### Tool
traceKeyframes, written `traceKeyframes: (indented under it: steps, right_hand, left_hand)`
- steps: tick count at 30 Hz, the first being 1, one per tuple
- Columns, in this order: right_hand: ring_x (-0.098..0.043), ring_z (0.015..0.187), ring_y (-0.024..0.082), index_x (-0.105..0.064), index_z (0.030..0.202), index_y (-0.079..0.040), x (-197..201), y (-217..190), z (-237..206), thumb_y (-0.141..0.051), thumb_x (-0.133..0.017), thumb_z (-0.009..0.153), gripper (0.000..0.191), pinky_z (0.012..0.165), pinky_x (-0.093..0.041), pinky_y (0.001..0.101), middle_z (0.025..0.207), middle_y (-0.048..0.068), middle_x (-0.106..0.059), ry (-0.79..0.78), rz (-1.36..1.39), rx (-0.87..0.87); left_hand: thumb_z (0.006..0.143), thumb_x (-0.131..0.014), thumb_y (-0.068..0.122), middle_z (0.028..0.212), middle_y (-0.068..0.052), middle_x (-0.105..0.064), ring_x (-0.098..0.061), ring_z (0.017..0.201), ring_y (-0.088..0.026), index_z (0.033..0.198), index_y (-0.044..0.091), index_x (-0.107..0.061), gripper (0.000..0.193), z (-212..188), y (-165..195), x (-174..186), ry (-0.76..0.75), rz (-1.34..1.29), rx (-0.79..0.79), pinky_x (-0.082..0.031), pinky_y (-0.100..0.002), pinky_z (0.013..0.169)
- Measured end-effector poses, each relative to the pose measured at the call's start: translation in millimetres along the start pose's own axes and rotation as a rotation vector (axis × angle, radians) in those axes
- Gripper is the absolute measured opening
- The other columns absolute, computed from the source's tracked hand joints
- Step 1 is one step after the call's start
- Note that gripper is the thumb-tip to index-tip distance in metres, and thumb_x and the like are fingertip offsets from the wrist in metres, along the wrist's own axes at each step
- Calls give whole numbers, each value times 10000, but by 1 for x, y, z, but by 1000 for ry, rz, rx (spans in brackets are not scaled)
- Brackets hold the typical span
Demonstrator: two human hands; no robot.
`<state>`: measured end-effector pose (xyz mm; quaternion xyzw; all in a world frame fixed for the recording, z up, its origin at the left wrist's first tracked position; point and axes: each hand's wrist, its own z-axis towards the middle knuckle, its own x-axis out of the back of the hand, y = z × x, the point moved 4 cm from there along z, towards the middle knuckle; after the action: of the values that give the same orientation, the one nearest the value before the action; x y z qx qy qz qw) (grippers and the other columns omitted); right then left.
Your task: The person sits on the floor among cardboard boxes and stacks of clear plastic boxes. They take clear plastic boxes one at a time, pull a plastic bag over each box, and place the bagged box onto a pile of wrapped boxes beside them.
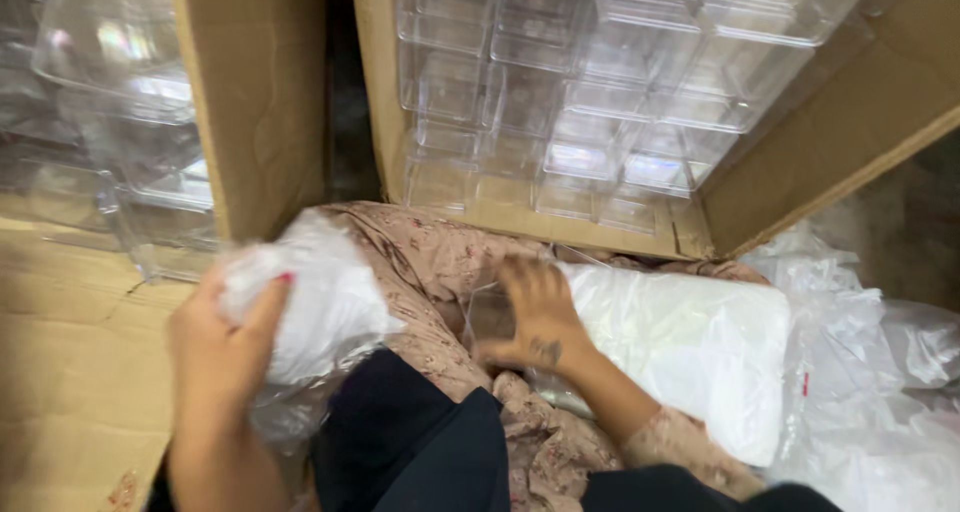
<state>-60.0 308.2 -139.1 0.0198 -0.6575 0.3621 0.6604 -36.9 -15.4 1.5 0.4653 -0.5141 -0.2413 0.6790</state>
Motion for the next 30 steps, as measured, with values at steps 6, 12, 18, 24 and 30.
traceKeyframes:
  steps: [6,12,18,24,30]
  right_hand:
    - [-375,1315,485,-375,1467,-110,33,-19,1,-529,-876,596,1089,1128,-353,541,1518,229,-367,-219,16,-158]
    - [-361,1346,483,-419,1452,-163,95,1,-24,-332,-920,471,1114,1115,-334,584,1488,229,-365,213,-244,-238]
    - [-375,1347,509,-303,1522,-34,102,47,-69,-230,-923,514,1200,1092,-383,543,1483,324,-310,413,-106,-487]
    - [-683,996,233,-620,1441,-152,80,59,-105,-255,-786,914,562,913,-570,378,1194,39,-653,218,-79,-687]
    - [-457,1331,470,-655,1194,-54,79,4,-81,-631,-879,621,843,1033,-381,572,1452,220,-482,-31,-167,73]
  left_hand:
    - [840,-785,323,1263,-211,-660,-629,1185,-365,1327,60,-607,581,32,6,-119,-323,203,-272,-503,-458,993]
    - [764,-853,544,1499,-321,-408,-483,1325,-468,1548,-16,-258,1132,69,26,-193,-77,214,-327,-437,-476,1067]
    - [642,-903,644,1493,-322,-379,-407,1370,-456,1487,-38,-276,1254,94,19,-237,135,371,-93,-395,-512,1064]
    - [704,-936,432,1504,-255,-417,-436,1414,-416,1505,14,-333,1086,66,19,-225,264,167,-340,-401,-508,1172]
    - [689,-921,232,1540,-215,-424,-429,1448,-357,1571,-28,-244,1142,22,27,-168,-27,-300,-474,-368,-467,1231]
